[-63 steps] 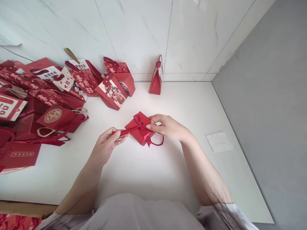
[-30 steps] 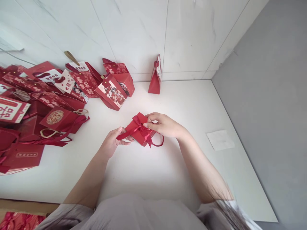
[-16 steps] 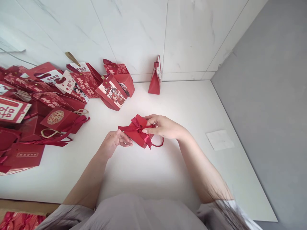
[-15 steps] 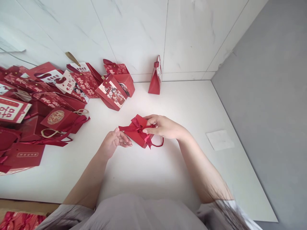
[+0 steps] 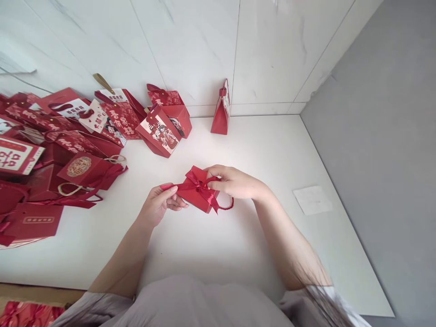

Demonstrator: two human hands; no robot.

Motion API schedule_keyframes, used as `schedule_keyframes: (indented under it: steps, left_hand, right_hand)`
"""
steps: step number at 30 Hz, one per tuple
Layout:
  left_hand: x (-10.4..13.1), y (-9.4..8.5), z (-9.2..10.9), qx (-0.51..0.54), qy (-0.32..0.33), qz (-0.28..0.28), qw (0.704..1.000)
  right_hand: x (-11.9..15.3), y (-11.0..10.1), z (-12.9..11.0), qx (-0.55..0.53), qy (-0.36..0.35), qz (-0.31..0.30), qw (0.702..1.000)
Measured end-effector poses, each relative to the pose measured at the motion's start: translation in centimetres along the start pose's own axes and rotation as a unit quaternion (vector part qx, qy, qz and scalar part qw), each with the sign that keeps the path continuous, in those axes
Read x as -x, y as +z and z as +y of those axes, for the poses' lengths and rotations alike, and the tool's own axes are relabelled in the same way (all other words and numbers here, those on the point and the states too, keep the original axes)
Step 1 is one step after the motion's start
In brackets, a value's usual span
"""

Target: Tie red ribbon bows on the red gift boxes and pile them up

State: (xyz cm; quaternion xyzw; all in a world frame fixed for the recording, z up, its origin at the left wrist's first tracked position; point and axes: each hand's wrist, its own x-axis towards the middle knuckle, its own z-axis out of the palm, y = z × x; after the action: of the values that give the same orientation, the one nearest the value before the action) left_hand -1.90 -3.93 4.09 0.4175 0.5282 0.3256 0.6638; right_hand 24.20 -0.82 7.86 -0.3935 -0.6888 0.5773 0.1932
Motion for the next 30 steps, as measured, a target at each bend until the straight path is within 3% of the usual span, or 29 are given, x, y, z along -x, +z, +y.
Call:
schedule_keyframes:
  steps: [15, 20, 26, 30]
  left_hand:
    - [0.12, 0.34, -0.28, -0.004, 0.039, 0.009, 0.999]
    - [0.29, 0.43, -0.19, -0.004, 0.042, -0.007, 0.999]
    - [0.21, 0.05, -0.39, -0.015, 0.039, -0.078, 0.996]
    - [0.16, 0.22, -0.43, -0.001, 0.023, -0.07, 0.997]
  right_hand:
    - [0.0, -0.28, -0.15, 0.046, -0.009, 0.054, 0.997]
    - [0.31, -0.64, -0.31, 0.043, -0.013, 0.046, 0.998]
    - [0.75, -0.76, -0.38, 0.044, -0.011, 0.003, 0.999]
    - [0.65, -0.66, -0.39, 0.017, -0.024, -0.014, 0.999]
